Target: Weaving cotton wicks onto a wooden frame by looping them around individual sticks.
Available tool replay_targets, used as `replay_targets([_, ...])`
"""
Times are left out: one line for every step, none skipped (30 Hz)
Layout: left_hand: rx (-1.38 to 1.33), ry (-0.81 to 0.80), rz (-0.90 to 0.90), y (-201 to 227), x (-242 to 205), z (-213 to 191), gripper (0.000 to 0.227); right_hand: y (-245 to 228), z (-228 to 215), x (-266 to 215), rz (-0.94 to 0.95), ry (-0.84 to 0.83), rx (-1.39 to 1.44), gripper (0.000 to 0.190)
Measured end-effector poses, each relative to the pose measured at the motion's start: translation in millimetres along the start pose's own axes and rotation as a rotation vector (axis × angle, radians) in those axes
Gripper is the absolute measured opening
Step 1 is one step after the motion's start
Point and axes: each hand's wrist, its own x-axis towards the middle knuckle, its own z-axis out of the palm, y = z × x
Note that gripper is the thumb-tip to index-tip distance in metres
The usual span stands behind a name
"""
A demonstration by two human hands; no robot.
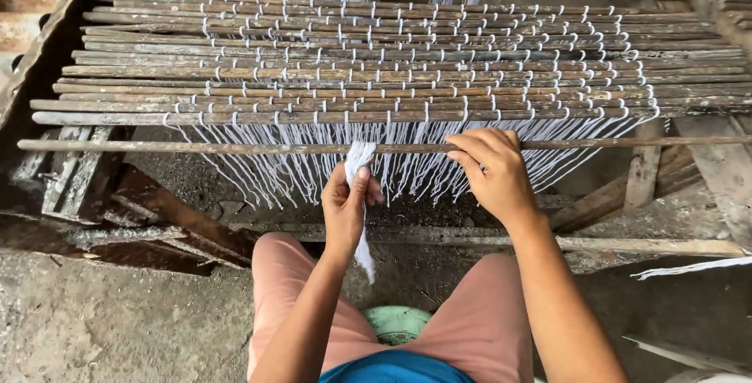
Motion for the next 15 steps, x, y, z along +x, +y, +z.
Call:
replay_targets([0.0, 0.001, -0.002, -6, 0, -3, 0.014, -5, 1, -2, 0.001, -0.002, 0.001, 0.016])
replay_targets([-0.005, -0.005, 0.023, -12, 0, -5, 0.012, -9, 1, -3, -0.069, 0.124, 0.0, 0.017])
replay_targets([-0.012, -0.013, 0.05, -19, 1, -7, 0.012, -13, 1, -4, -0.138, 0.25, -0.003, 0.018])
replay_targets([-0.014, -0.013, 0.049, -19, 1, -8, 0.012, -31, 8, -9, -0.138, 0.25, -0.004, 0.018])
replay_targets([-0.05, -0.015, 0.017, -20, -3, -8, 0.012, -50, 15, -16, -0.06, 0.26, 0.112, 0.012])
replay_targets([-0.086, -0.016, -0.015, -21, -6, -9, 0.014, -68, 21, -24, 0.019, 0.269, 0.227, 0.01])
replay_targets([-0.086, -0.013, -0.02, -24, -8, -9, 0.014, -81, 27, -16, 0.023, 0.264, 0.228, 0.01])
replay_targets([-0.095, -0.014, -0.035, -28, -10, -8, 0.015, -95, 33, -8, 0.164, 0.185, 0.375, 0.012])
replay_targets([-0.102, -0.015, -0.048, -31, -11, -9, 0.015, -108, 40, 0, 0.304, 0.107, 0.522, 0.014])
replay_targets([-0.1, -0.013, -0.05, -33, -14, -9, 0.015, -106, 51, -5, 0.305, 0.105, 0.524, 0.014])
replay_targets([-0.117, -0.016, -0.05, -35, -14, -9, 0.014, -103, 63, -8, 0.426, 0.097, 0.631, 0.015])
replay_targets([-0.133, -0.02, -0.049, -37, -14, -9, 0.014, -100, 75, -10, 0.547, 0.088, 0.738, 0.017])
replay_targets([-0.13, -0.015, -0.052, -34, -14, -9, 0.014, -99, 85, -11, 0.549, 0.083, 0.742, 0.017])
replay_targets([-0.106, -0.015, -0.047, -31, -14, -10, 0.014, -98, 95, -12, 0.569, 0.073, 0.787, 0.016])
replay_targets([-0.084, -0.017, -0.041, -29, -13, -10, 0.014, -97, 105, -12, 0.589, 0.065, 0.829, 0.017])
